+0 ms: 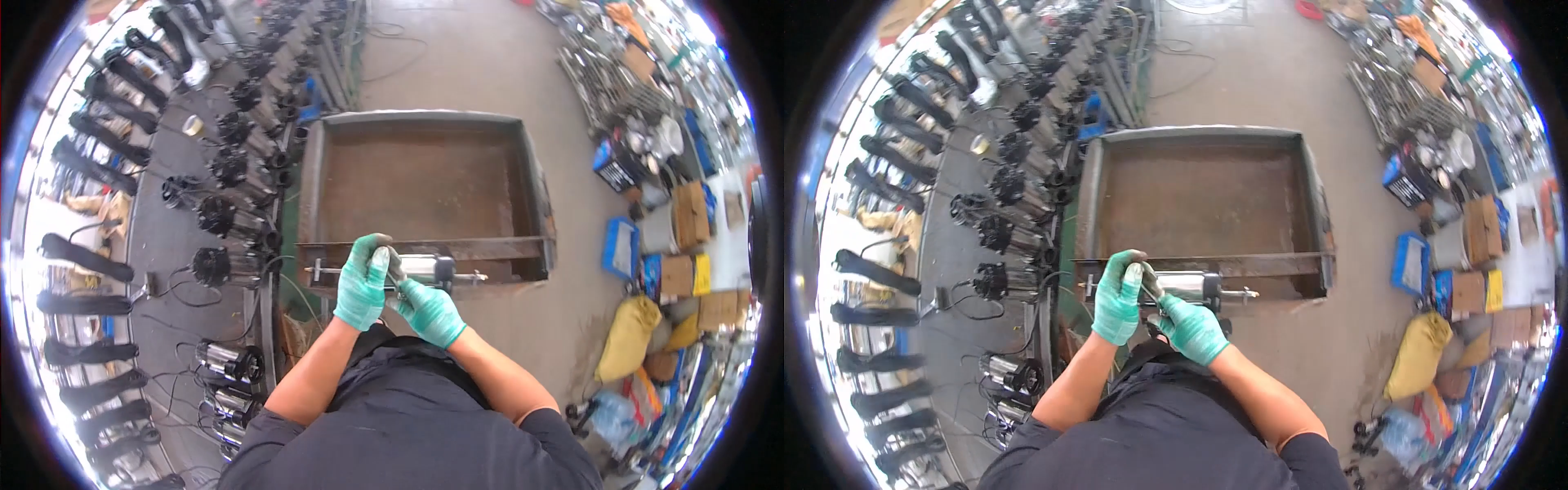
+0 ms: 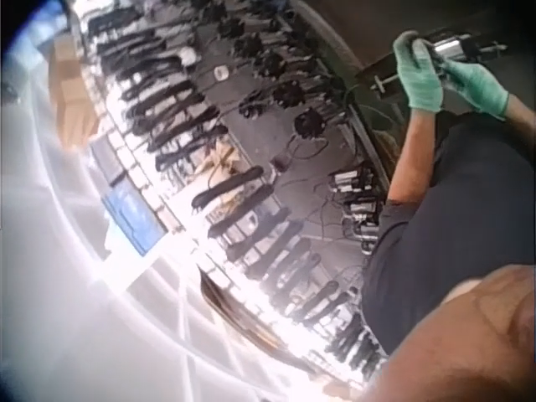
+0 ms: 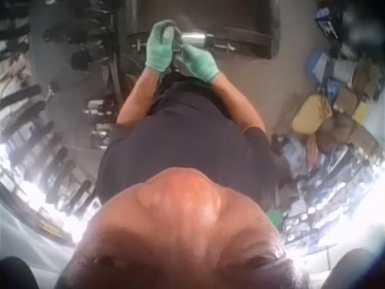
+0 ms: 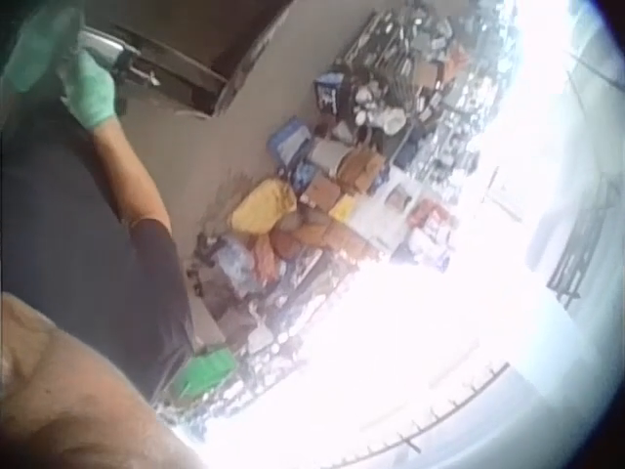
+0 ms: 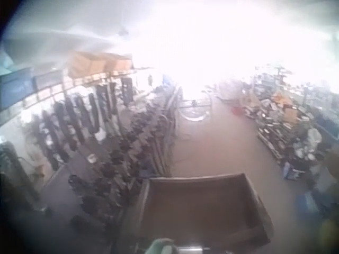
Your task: The person tests a cylindrical metal pump component by repeatedly immersing it in a water bath and using a pneumatic hose to apply pressure.
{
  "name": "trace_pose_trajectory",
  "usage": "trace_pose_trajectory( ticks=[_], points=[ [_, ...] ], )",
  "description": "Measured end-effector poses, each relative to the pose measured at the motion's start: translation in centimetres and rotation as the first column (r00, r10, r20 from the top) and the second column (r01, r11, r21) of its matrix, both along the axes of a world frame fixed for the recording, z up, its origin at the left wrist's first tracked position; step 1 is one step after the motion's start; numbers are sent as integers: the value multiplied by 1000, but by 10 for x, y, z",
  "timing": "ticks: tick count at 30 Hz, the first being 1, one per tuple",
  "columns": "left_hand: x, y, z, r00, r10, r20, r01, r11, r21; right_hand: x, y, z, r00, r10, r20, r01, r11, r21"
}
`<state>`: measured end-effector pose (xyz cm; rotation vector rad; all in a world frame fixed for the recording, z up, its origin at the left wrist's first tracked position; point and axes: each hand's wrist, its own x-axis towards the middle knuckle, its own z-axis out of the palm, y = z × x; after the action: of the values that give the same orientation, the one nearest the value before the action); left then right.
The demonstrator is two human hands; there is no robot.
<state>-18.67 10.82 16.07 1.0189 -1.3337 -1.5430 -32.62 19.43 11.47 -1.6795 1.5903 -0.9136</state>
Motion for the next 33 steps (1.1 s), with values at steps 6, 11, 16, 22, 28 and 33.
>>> trace_pose_trajectory(
  ticks=[6, 11, 16, 22, 28, 33],
  points=[
    [66, -24, -36, 889, 442, -119, -357, 832, 424, 32, -24, 13, 974, 204, -93, -207, 978, -18],
    [170, -61, -91, 833, 535, 138, -524, 687, 502, -20, -59, 27, 933, -125, -339, 16, 952, -305],
    [196, -74, -134, 905, 365, 218, -417, 668, 616, -48, -81, -3, 957, -55, -283, 102, 983, 153],
    [188, -78, -144, 955, 238, 175, -294, 703, 647, -43, -77, -10, 946, -151, -286, 178, 982, 70],
    [183, -86, -143, 976, 125, 178, -213, 712, 670, -43, -79, -9, 938, -157, -309, 185, 981, 65],
    [180, -92, -137, 967, 53, 251, -214, 706, 675, -41, -81, -14, 939, -170, -300, 175, 985, -12]
  ],
)
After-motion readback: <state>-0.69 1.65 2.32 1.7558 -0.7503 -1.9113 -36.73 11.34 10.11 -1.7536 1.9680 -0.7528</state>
